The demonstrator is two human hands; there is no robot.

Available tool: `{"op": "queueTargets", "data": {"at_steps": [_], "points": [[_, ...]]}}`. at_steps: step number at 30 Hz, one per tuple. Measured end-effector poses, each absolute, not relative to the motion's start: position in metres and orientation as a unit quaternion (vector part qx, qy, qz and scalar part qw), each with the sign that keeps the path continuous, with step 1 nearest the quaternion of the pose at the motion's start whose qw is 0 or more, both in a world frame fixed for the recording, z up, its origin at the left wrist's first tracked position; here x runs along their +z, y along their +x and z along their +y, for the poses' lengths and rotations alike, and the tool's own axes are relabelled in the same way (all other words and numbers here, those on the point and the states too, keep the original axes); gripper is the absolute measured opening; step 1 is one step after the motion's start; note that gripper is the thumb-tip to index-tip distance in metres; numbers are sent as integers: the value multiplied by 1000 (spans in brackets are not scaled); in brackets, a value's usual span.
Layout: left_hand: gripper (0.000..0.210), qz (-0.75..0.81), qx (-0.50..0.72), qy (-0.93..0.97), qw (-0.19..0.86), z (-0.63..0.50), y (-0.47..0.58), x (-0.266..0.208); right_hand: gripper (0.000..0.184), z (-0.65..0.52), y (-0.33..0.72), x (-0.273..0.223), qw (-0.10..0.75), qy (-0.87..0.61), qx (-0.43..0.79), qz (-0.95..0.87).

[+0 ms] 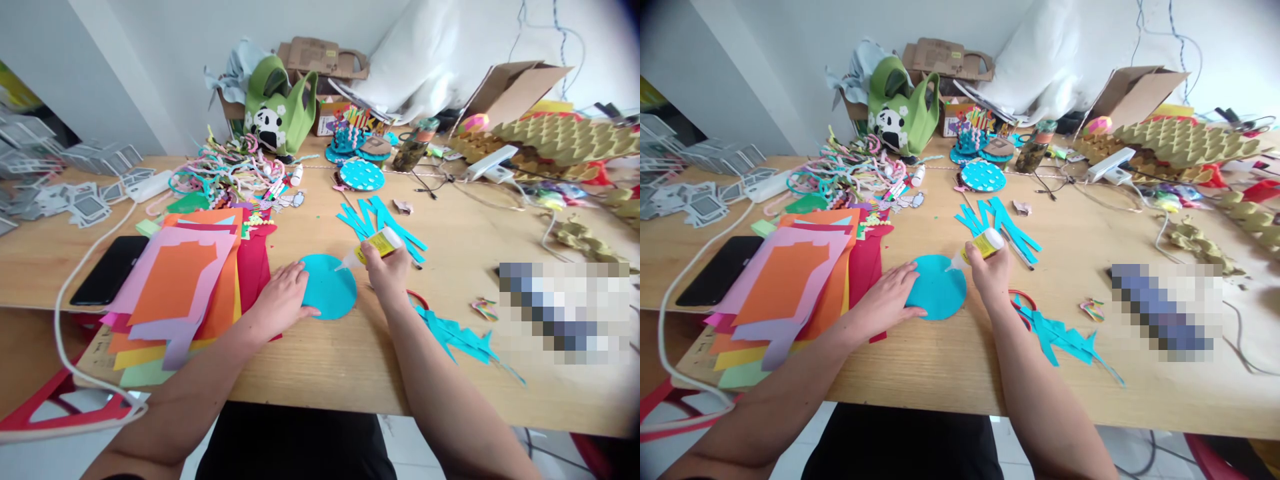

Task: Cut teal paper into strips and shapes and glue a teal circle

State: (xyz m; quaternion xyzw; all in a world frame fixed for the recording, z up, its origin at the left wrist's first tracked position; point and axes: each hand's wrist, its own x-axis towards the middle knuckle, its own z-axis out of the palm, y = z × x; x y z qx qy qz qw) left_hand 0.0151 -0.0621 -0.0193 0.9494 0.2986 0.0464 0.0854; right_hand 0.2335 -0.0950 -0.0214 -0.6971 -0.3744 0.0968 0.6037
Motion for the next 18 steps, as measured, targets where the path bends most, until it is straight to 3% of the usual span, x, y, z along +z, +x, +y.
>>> {"op": "queueTargets", "data": {"at_steps": [18], "points": [[67,297,49,949,91,-61,15,-21,33,-99,227,-24,514,-729,3,-452]]}}
